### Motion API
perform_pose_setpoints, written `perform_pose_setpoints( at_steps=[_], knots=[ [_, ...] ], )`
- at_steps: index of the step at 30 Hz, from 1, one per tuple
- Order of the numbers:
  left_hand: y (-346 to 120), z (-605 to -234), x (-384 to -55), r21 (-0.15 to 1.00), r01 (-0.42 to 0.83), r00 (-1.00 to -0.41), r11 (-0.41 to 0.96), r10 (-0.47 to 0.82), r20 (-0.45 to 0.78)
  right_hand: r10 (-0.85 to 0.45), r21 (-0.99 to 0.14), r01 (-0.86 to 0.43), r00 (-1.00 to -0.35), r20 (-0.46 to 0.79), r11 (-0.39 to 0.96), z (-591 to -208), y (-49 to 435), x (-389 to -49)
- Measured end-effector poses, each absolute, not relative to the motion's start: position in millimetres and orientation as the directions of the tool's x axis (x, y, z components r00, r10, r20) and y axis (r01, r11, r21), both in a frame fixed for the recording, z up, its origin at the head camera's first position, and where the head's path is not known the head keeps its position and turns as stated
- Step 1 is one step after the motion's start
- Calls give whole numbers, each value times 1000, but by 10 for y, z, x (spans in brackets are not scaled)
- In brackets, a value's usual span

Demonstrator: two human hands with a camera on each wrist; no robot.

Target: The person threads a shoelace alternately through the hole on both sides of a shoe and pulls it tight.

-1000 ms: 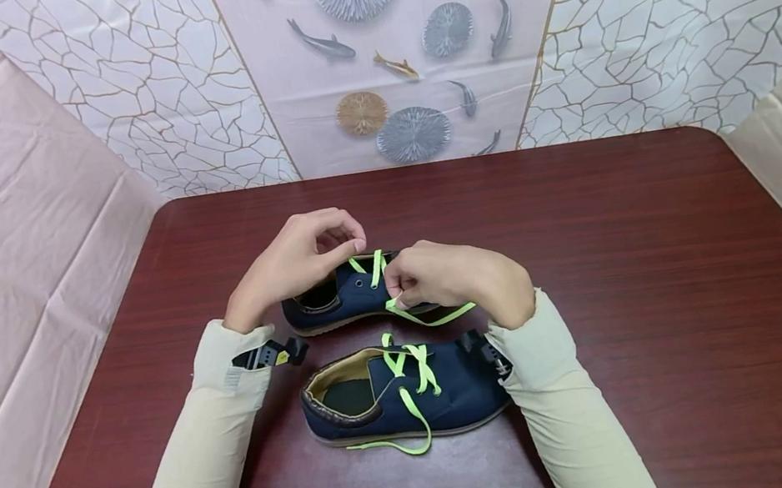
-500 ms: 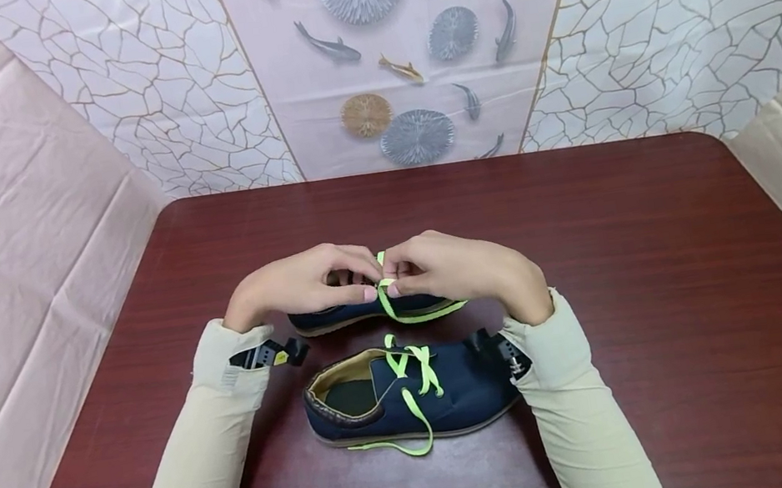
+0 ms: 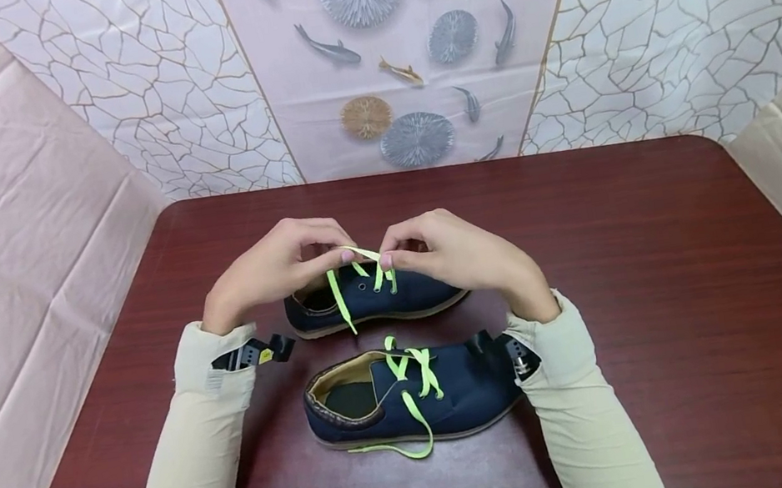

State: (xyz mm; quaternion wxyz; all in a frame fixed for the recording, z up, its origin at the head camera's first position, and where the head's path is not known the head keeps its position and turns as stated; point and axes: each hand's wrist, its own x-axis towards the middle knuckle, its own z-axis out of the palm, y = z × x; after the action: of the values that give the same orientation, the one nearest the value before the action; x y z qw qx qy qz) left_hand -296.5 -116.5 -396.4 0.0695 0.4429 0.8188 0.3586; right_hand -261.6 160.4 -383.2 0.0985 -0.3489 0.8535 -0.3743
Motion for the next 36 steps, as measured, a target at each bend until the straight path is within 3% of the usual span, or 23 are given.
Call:
perform_pose_setpoints(
  at_steps=[9,17,24,29,36],
  knots=[
    [-1330,-3970,-3030,605,661,-663,444,723,193,-545,-739,-419,-834,85,527,-3830,1621,-2621],
    [-1467,-3951,-3037,495,585,-788,642,593,163,-580,-775,-403,-813,59,486,-3837,1658,-2639],
    [-1527,-4011,-3081,333,544,-839,770,510,190,-605,-787,-415,-793,67,456,-3857,1680,-2661],
    [-1464,-4067,-3108,413,560,-827,718,451,337,-591,-771,-421,-803,73,477,-3905,1659,-2693],
    [-1189,-4129,-3065,607,629,-778,486,399,486,-463,-713,-408,-876,131,570,-4031,1450,-2726]
  ],
)
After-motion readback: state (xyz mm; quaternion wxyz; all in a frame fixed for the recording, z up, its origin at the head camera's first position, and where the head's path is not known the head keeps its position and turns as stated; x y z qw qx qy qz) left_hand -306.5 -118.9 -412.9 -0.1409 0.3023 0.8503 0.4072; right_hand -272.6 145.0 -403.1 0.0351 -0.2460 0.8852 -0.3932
